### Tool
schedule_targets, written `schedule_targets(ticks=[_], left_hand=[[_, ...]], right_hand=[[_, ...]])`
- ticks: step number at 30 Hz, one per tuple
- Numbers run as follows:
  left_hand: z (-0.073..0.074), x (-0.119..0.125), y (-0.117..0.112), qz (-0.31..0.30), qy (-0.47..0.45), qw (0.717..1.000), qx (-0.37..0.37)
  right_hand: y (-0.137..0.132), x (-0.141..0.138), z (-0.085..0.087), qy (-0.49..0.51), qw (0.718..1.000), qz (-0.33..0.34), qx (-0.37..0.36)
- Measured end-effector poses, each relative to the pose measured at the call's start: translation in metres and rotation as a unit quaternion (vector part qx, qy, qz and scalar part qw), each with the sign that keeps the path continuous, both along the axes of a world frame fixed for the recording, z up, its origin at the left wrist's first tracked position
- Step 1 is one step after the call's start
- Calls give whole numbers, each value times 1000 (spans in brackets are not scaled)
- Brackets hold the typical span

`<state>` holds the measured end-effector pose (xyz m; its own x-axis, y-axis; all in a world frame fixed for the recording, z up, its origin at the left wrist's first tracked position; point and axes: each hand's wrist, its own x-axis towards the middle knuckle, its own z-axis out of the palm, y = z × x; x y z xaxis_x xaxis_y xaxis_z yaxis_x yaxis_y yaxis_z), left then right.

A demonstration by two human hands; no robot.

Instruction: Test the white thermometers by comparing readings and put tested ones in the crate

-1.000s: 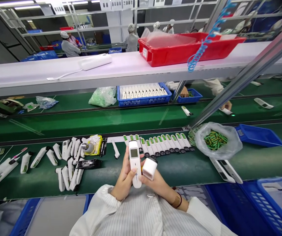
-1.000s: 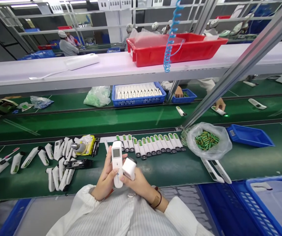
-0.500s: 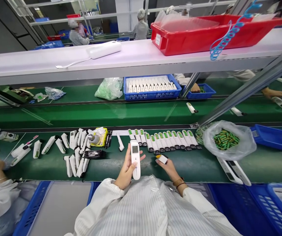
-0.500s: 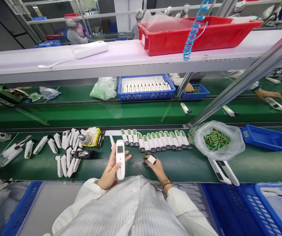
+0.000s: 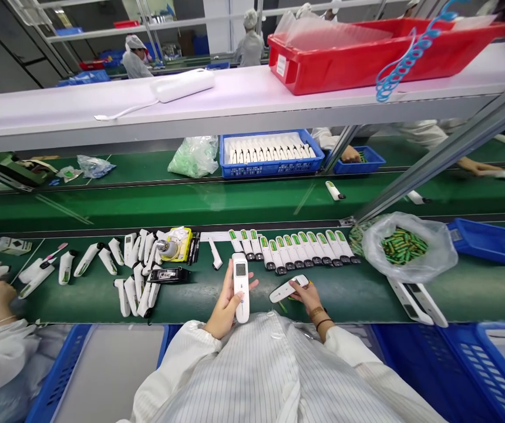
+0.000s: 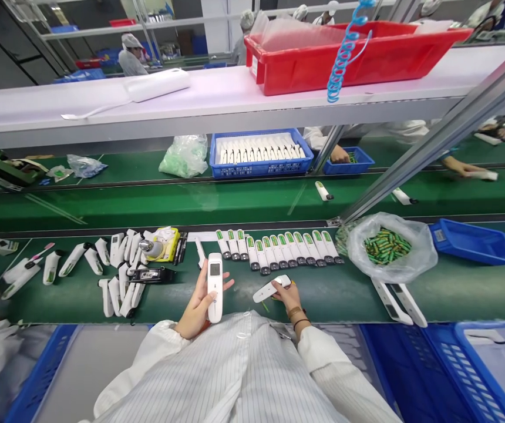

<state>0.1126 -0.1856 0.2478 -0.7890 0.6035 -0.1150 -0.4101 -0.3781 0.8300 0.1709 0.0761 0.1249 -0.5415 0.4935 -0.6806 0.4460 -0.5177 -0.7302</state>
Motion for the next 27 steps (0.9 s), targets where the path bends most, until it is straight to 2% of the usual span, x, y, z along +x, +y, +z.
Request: schedule_targets(ticks=[9, 17, 21, 25, 27], left_hand=[[-4, 0, 1, -8, -4, 1000, -18], [-11, 2, 8, -7, -15, 1000, -12], [-8, 3, 15, -6, -36, 999, -6], [-6, 4, 21, -2, -31, 997, -64], [-14, 1, 21, 7, -24, 993, -116]], right_hand=[[-2, 4, -16, 16, 998, -10, -64], [10, 6, -22, 41, 994, -21, -100], [15, 7, -19, 56, 993, -32, -99], [22, 8, -11, 69, 995, -24, -75], [26, 9, -8, 69, 996, -10, -52]])
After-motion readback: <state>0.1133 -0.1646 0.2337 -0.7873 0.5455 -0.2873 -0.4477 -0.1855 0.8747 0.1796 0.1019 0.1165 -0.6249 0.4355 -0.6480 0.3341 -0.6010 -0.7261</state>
